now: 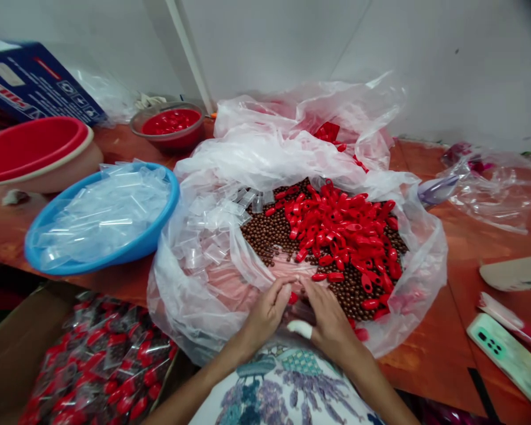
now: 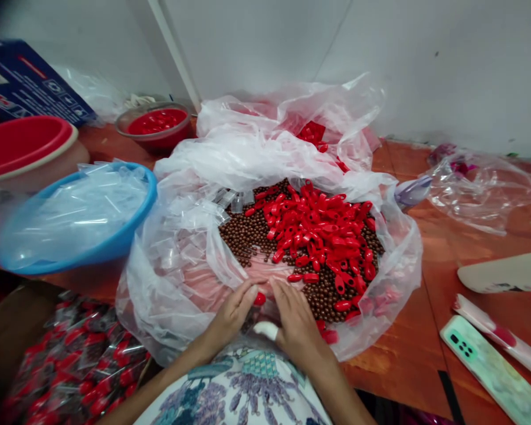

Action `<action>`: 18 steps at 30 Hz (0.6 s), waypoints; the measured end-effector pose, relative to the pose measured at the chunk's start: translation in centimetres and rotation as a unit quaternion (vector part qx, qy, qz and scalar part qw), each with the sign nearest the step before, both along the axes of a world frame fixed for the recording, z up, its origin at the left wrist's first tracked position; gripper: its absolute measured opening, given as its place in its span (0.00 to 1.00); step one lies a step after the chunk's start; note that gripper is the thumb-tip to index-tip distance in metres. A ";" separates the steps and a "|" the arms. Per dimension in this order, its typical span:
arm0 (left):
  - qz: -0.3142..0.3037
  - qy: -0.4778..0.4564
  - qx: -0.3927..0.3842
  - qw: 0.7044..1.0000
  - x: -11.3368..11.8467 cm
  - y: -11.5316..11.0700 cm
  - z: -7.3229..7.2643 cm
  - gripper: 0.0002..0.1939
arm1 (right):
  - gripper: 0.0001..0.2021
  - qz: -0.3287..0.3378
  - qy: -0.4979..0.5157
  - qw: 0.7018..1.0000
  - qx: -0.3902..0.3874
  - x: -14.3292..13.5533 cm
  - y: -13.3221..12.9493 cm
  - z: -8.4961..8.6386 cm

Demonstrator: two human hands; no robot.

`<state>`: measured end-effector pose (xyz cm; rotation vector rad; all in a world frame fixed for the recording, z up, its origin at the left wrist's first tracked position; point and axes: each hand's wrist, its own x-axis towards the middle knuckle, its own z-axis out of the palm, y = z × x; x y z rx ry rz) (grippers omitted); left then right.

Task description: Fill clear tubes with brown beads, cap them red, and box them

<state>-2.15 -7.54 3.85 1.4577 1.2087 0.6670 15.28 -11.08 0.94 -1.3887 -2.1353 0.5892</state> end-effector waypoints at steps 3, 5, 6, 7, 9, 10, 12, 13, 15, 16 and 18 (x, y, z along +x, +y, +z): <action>-0.079 0.129 0.087 0.985 -2.1 -0.1 0.2 0.19 | 0.22 -0.054 0.012 0.998 -0.010 1.8 0.5 -0.5; -0.108 0.186 0.132 0.968 -2.9 -0.2 0.1 0.19 | 0.22 -0.083 0.004 0.997 -0.001 3.1 0.9 -1.1; -0.117 0.203 0.148 0.961 -3.2 -0.2 0.0 0.18 | 0.23 -0.086 -0.002 0.996 0.004 3.6 1.0 -1.5; -0.121 0.216 0.163 0.955 -3.5 -0.1 0.0 0.17 | 0.23 -0.090 -0.009 0.996 0.009 4.2 1.0 -1.9; -0.108 0.243 0.191 0.945 -4.3 0.6 0.0 0.14 | 0.24 -0.084 -0.027 0.996 0.015 5.0 1.1 -2.9; -0.089 0.262 0.202 0.939 -4.9 1.1 0.1 0.13 | 0.24 -0.079 -0.038 0.996 0.021 5.4 1.1 -3.4; -0.025 0.320 0.216 0.922 -6.6 2.6 0.4 0.13 | 0.26 -0.070 -0.067 0.995 0.039 5.8 1.0 -4.3; 0.010 0.358 0.217 0.908 -7.7 3.4 0.5 0.13 | 0.27 -0.068 -0.084 0.993 0.047 5.9 0.9 -4.6; 0.052 0.435 0.211 0.874 -10.0 5.2 0.5 0.11 | 0.29 -0.079 -0.120 0.988 0.057 6.0 0.7 -4.8; 0.046 0.469 0.203 0.858 -11.1 6.0 0.4 0.11 | 0.30 -0.087 -0.136 0.985 0.058 5.9 0.6 -4.7; 0.001 0.508 0.185 0.841 -12.9 7.4 -0.1 0.15 | 0.30 -0.101 -0.156 0.981 0.054 5.7 0.5 -4.5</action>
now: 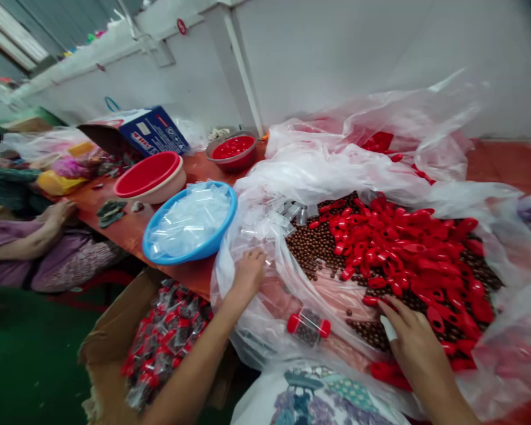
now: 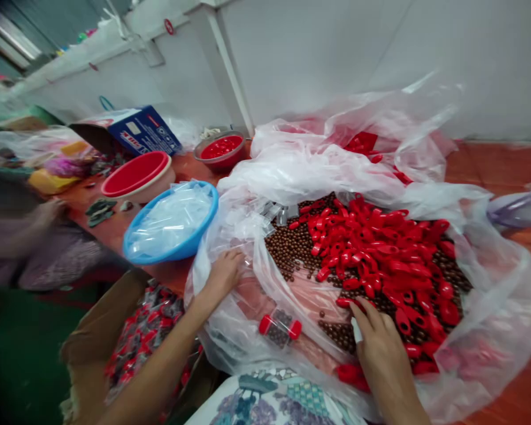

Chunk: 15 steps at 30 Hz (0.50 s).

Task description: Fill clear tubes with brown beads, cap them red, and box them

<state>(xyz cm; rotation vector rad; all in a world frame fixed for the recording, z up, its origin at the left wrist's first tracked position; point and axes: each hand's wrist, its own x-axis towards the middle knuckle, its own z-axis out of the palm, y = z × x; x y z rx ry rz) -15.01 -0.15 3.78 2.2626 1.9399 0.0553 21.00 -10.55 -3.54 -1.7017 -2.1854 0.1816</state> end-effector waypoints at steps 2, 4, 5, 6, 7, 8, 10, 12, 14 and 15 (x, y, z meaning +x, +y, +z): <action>-0.030 0.017 -0.032 0.999 -0.9 0.9 -0.4 0.17 | 0.31 -0.011 -0.007 1.000 -0.005 -0.2 0.0 0.3; -0.054 0.020 -0.050 0.997 -1.2 1.5 -0.6 0.17 | 0.31 -0.034 -0.011 0.999 -0.006 -0.4 0.1 0.6; -0.062 0.024 -0.056 0.996 -1.3 1.6 -0.5 0.17 | 0.31 -0.047 -0.013 0.999 -0.009 -0.5 0.2 0.7; -0.068 0.031 -0.061 0.995 -1.3 1.8 -0.3 0.17 | 0.31 -0.057 -0.015 0.998 -0.016 -0.5 0.3 0.9; -0.071 0.040 -0.067 0.994 -1.4 1.9 0.0 0.17 | 0.30 -0.067 -0.016 0.997 -0.027 -0.5 0.3 1.1; -0.070 0.048 -0.072 0.994 -1.5 2.0 0.4 0.15 | 0.31 -0.076 -0.016 0.996 -0.040 -0.5 0.3 1.4; -0.062 0.047 -0.075 0.994 -1.7 2.2 1.2 0.13 | 0.31 -0.097 -0.009 0.993 -0.061 -0.4 0.4 1.9; -0.046 0.012 -0.060 0.997 -1.7 2.3 2.0 0.11 | 0.30 -0.116 0.022 0.991 -0.063 -0.2 0.5 2.5; -0.028 -0.055 -0.034 0.998 -0.8 2.1 2.6 0.12 | 0.26 -0.129 0.076 0.987 -0.054 0.1 0.6 2.9; -0.024 -0.098 -0.026 0.995 0.0 1.9 2.7 0.14 | 0.23 -0.139 0.107 0.983 -0.050 0.2 0.6 3.1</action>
